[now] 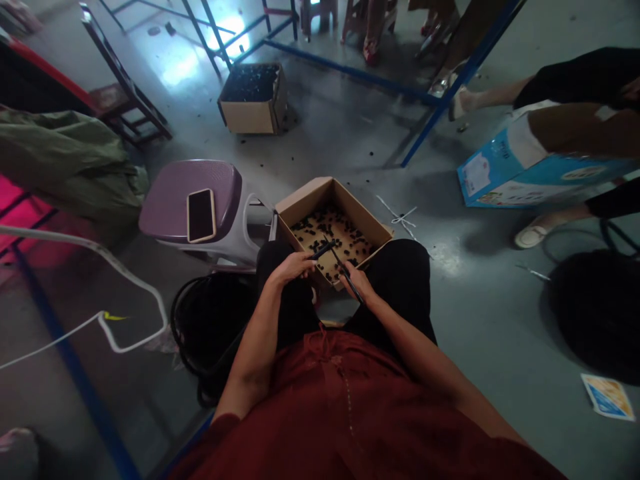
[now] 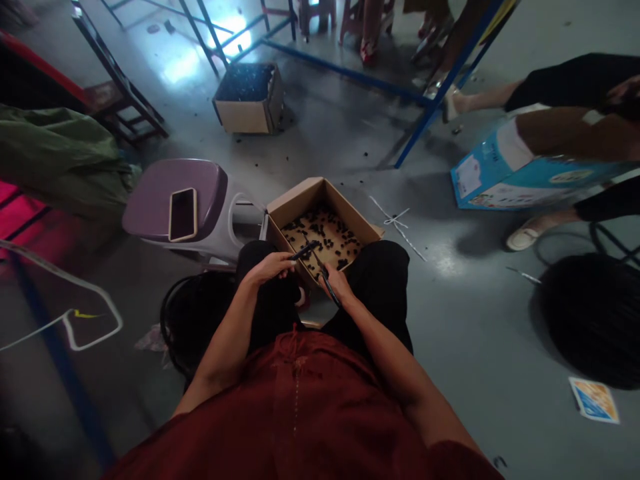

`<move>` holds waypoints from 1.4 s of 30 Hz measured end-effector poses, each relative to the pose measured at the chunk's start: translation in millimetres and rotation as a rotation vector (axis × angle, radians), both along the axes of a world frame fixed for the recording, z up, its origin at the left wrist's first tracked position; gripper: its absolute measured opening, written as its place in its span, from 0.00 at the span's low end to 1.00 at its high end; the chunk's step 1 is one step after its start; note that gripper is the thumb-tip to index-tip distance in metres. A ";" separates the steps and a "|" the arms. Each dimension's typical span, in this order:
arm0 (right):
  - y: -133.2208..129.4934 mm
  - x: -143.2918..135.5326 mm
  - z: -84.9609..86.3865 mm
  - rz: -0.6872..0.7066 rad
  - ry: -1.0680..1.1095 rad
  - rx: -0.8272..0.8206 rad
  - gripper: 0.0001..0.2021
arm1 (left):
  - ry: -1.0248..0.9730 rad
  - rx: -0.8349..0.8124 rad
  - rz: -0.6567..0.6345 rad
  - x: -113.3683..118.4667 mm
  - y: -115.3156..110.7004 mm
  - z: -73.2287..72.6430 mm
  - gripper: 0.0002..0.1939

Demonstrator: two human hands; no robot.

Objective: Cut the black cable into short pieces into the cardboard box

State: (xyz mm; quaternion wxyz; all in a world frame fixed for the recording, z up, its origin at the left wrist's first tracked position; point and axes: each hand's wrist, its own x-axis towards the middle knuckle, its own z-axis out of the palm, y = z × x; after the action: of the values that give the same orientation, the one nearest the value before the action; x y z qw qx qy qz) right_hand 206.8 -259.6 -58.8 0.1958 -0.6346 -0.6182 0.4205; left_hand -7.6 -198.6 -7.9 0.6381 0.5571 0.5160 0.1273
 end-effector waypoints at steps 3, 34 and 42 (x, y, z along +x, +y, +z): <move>-0.9 -0.3 -0.2 -0.004 0.009 0.023 0.14 | -0.063 -0.026 -0.005 -0.6 2.7 1.1 0.13; -1.6 1.8 -4.6 -0.008 -0.105 0.029 0.09 | -0.251 -0.198 0.111 2.0 13.3 -5.7 0.24; 0.9 1.6 -16.5 -0.209 0.155 -0.052 0.08 | -0.321 -0.217 0.171 0.1 12.8 -4.1 0.28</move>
State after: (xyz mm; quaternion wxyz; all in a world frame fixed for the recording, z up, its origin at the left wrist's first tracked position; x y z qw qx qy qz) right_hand 208.3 -258.7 -75.2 0.2692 -0.6661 -0.5206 0.4614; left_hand -7.4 -185.9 -12.0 0.7553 0.4116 0.4640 0.2118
